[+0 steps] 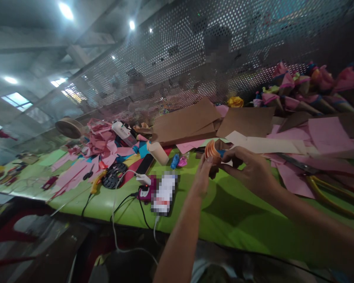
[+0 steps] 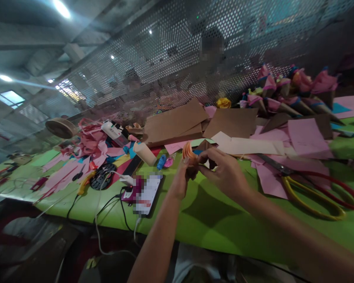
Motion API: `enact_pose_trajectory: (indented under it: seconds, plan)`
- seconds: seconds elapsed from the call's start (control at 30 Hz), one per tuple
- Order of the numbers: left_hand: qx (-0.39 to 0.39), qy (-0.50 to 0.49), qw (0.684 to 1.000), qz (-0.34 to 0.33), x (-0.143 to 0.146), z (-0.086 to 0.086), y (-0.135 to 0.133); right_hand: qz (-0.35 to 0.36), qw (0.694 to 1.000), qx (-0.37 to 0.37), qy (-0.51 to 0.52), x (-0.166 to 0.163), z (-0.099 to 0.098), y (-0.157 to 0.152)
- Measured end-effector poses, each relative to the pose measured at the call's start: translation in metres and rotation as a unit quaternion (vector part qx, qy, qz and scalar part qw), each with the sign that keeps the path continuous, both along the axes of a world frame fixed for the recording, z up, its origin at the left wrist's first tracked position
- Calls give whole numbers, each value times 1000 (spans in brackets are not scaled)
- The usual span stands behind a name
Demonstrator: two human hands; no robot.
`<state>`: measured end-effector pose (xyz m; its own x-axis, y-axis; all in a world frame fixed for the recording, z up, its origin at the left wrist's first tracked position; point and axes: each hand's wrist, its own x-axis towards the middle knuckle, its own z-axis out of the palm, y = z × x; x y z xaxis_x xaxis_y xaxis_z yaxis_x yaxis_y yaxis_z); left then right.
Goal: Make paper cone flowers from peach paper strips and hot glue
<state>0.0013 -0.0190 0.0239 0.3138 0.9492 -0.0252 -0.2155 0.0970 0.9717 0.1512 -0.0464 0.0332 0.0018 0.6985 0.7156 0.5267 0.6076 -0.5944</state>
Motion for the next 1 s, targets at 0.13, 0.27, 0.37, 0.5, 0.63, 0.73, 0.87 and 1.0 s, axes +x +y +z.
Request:
enact_pose_trajectory:
  seconds: [0.13, 0.27, 0.37, 0.5, 0.63, 0.73, 0.87, 1.0]
  plan:
    - [-2, 2, 1000, -1, 1, 1, 1, 31, 999, 10, -3, 3, 4, -1]
    - [-6, 3, 1000, -1, 1, 3, 0, 22, 999, 18, -19, 2, 5, -1]
    - [-8, 7, 1000, 6, 1, 4, 0, 12, 999, 27, -32, 1, 4, -1]
    - [-5, 11, 1000, 10, 1, 4, -2, 0, 997, 48, -61, 1, 3, -2]
    - [-10, 25, 999, 30, 0, 6, -4, -10, 995, 59, -86, 1, 2, -3]
    - [-25, 44, 998, 48, 0, 9, -6, -9, 994, 58, -91, 0, 2, -4]
    - [-34, 43, 997, 52, 0, 13, -8, -22, 993, 57, -105, 0, 2, -3]
    - [-25, 26, 999, 36, 1, 13, -9, -40, 987, 74, -135, -1, 0, -2]
